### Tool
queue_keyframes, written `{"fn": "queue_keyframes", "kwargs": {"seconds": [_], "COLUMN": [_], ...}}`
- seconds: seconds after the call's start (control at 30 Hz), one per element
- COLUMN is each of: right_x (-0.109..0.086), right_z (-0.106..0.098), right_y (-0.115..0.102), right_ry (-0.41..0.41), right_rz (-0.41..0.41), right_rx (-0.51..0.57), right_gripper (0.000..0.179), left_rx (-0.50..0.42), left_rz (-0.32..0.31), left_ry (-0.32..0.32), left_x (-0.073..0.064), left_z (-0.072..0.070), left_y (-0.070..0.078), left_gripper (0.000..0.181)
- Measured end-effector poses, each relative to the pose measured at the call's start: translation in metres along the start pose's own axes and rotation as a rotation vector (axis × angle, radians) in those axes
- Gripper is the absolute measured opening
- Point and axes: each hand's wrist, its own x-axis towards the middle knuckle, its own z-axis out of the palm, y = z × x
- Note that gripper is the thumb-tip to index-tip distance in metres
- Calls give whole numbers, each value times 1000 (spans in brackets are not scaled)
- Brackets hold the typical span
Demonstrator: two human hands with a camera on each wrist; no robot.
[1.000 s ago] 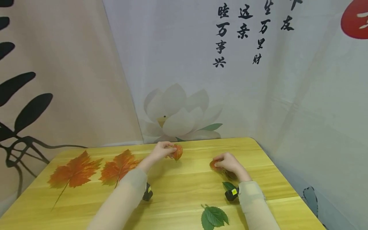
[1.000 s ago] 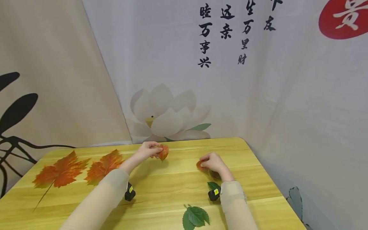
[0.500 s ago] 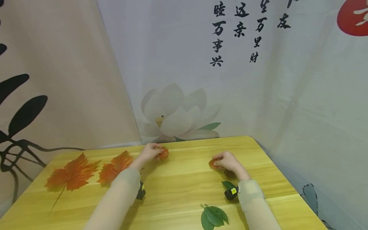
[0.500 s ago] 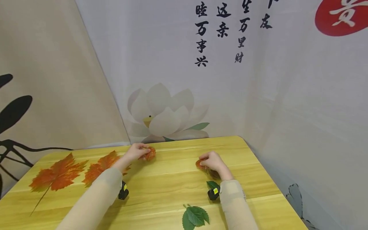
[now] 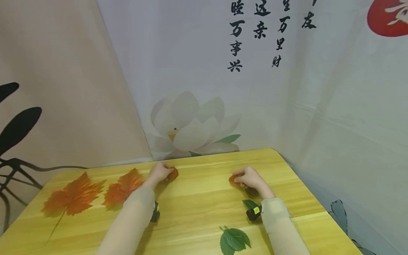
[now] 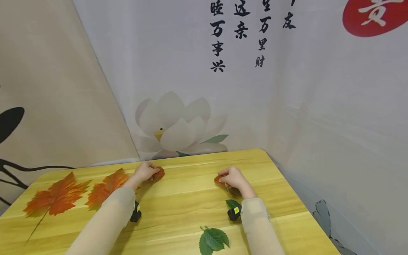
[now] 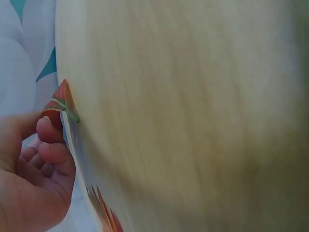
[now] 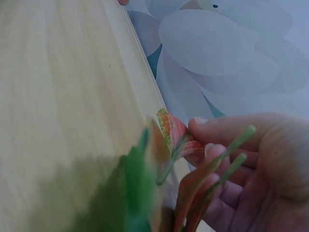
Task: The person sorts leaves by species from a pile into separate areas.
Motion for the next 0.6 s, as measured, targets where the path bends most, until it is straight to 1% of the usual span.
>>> {"fn": "queue_keyframes", "kwargs": {"seconds": [0.2, 0.3, 0.4, 0.6], "right_x": [0, 0, 1, 1], "right_z": [0, 0, 1, -1], "right_y": [0, 1, 2, 4], "right_ry": [5, 8, 10, 10], "right_rz": [4, 7, 8, -3], "right_rx": [6, 0, 1, -4], "right_gripper": [30, 30, 29, 30], "left_rx": [15, 31, 59, 86], "left_rz": [1, 2, 23, 70], "left_ry": [9, 16, 16, 14], "left_x": [6, 8, 8, 9], "left_z": [3, 4, 5, 5], "left_y": [-6, -6, -5, 0], "left_gripper": [21, 21, 20, 18]}}
